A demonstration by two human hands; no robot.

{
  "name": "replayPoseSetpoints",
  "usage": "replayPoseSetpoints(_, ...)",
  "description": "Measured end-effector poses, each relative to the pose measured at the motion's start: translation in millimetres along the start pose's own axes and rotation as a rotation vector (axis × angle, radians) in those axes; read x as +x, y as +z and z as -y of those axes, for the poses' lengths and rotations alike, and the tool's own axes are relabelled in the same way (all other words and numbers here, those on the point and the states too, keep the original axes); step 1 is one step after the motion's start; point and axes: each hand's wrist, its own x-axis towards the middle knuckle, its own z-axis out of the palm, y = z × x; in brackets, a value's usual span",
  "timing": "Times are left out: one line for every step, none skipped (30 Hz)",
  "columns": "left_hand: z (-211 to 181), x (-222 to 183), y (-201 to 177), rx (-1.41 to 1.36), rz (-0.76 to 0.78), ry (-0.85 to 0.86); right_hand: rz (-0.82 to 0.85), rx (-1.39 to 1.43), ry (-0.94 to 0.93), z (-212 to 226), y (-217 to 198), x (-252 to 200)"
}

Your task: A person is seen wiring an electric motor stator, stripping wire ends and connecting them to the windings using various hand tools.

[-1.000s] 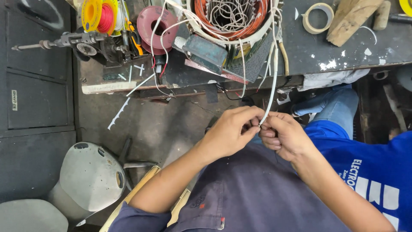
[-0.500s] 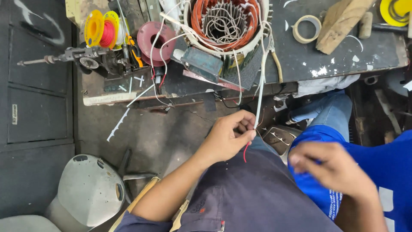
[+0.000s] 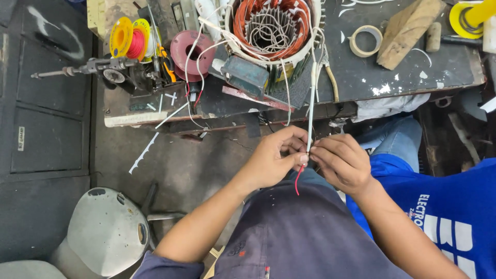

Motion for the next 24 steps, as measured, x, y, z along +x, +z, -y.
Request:
replayPoseSetpoints(1, 0, 0, 0.013, 0.002, 0.003, -0.016, -0.047, -0.022, -1, 1, -2)
replayPoseSetpoints(-2, -1, 0, 0.011, -0.002, 0.001, -0.014, -0.043, -0.021, -2, 3, -6)
replayPoseSetpoints(-5, 0, 1, 0.054, -0.008, 0.008, -0.006, -0.129, -0.011, -3, 5, -9)
replayPoseSetpoints(-8, 0, 1, 0.098, -0.013, 0.016, 0.002, -0.215, -0.001, -5, 6, -11)
replayPoseSetpoints(-14, 0, 0, 0.096, -0.013, 0.013, 0.004, -0.215, 0.001, -3, 9, -13)
replayPoseSetpoints(-20, 0, 0, 0.160, -0.002, 0.024, 0.026, -0.231, 0.054, 0, 13, -15)
replayPoseSetpoints(-26, 1, -1, 0.225, 0.009, 0.038, 0.048, -0.250, 0.104, 1, 16, -16)
replayPoseSetpoints(-23, 1, -1, 0.223, 0.011, 0.040, 0.049, -0.252, 0.103, 5, 13, -14)
replayPoseSetpoints(-20, 1, -2, 0.276, 0.008, 0.070, 0.146, -0.157, 0.238, 8, 12, -11)
replayPoseSetpoints(-17, 1, -3, 0.330, 0.005, 0.101, 0.242, -0.061, 0.371, 12, 10, -9)
replayPoseSetpoints(-16, 1, -1, 0.329, -0.001, 0.096, 0.246, -0.055, 0.372, 12, 8, -8)
replayPoseSetpoints(-16, 1, 1, 0.393, 0.011, 0.141, 0.269, 0.161, 0.662, 13, 6, -6)
replayPoseSetpoints(-16, 3, 1, 0.459, 0.021, 0.193, 0.286, 0.376, 0.943, 11, 4, -4)
replayPoseSetpoints(-17, 2, 1, 0.460, 0.015, 0.196, 0.291, 0.379, 0.938, 12, 4, -2)
replayPoseSetpoints(-17, 2, 1, 0.517, 0.024, 0.230, 0.207, 0.638, 1.205, 15, 2, -1)
replayPoseSetpoints(-18, 2, 2, 0.573, 0.033, 0.265, 0.112, 0.902, 1.465, 17, 0, 1)
replayPoseSetpoints(-14, 0, 4, 0.572, 0.033, 0.267, 0.112, 0.899, 1.464, 11, 1, -6)
replayPoseSetpoints(-11, -2, 6, 0.661, 0.040, 0.309, 0.116, 0.955, 1.549, 6, 2, -12)
replayPoseSetpoints(-9, -3, 8, 0.751, 0.045, 0.352, 0.123, 1.013, 1.633, -1, 2, -17)
replayPoseSetpoints(-9, -2, 8, 0.750, 0.043, 0.354, 0.125, 1.011, 1.631, 1, 2, -17)
replayPoseSetpoints(-9, -3, 9, 0.757, 0.031, 0.360, 0.137, 0.916, 1.617, 4, 2, -17)
replayPoseSetpoints(-9, -4, 9, 0.763, 0.020, 0.366, 0.148, 0.821, 1.601, 6, 2, -18)
replayPoseSetpoints(-9, -4, 10, 0.765, 0.016, 0.370, 0.150, 0.820, 1.595, 9, -4, -17)
replayPoseSetpoints(-8, -3, 10, 0.743, 0.000, 0.347, 0.292, 0.630, 1.491, 12, -9, -15)
